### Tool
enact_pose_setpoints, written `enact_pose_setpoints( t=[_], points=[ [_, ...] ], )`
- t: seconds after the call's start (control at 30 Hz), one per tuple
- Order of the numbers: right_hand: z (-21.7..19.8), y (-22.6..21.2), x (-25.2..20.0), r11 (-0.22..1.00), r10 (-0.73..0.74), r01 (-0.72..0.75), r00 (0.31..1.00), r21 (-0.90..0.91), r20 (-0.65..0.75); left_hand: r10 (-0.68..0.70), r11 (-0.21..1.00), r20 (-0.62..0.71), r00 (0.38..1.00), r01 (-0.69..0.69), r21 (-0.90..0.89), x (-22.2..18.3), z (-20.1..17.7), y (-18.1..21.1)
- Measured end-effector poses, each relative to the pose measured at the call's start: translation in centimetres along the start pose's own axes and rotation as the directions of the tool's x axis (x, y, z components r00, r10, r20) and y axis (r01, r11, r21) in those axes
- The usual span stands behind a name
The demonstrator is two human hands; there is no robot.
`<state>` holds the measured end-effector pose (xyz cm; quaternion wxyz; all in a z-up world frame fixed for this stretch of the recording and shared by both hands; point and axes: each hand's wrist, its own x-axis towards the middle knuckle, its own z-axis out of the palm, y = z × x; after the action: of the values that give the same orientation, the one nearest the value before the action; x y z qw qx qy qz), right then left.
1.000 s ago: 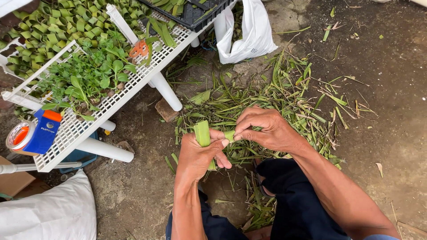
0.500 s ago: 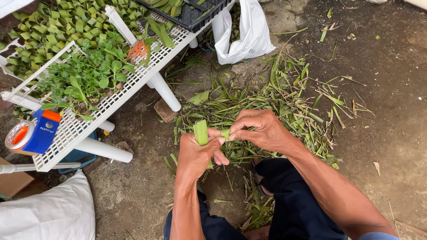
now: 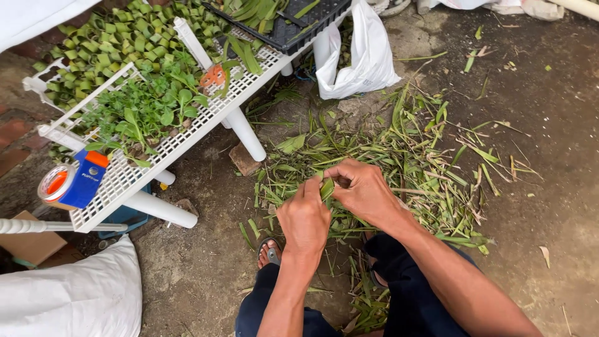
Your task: The person is stripping leaves from stems and then using a small knife to remove the central midrib from each leaf.
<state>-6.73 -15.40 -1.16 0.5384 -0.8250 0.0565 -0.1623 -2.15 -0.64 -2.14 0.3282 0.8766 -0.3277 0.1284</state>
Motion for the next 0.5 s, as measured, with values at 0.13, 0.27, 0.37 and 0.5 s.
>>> enact_pose_setpoints(
  t=[0.13, 0.27, 0.37, 0.5],
  points=[
    [0.9, -0.1, 0.6, 0.998, -0.016, 0.016, 1.0, -0.065, -0.01, -0.063, 0.996, -0.091, 0.994, 0.068, 0.054, 0.2, 0.2, -0.8],
    [1.1, -1.1, 0.8, 0.989, -0.132, 0.131, 0.991, -0.061, -0.009, -0.322, 0.879, -0.077, 0.944, 0.268, -0.394, 1.3, -1.2, -1.1],
    [1.6, -1.2, 1.4, 0.983, -0.122, 0.125, 0.992, 0.131, -0.037, -0.45, 0.629, 0.098, 0.888, 0.393, -0.67, 2.1, -2.3, -2.5],
    [2.9, 0.4, 2.3, 0.781, 0.15, -0.065, 0.985, 0.622, -0.085, -0.574, 0.583, -0.026, 0.818, 0.386, -0.715, 2.8, -2.9, -4.4]
  ],
)
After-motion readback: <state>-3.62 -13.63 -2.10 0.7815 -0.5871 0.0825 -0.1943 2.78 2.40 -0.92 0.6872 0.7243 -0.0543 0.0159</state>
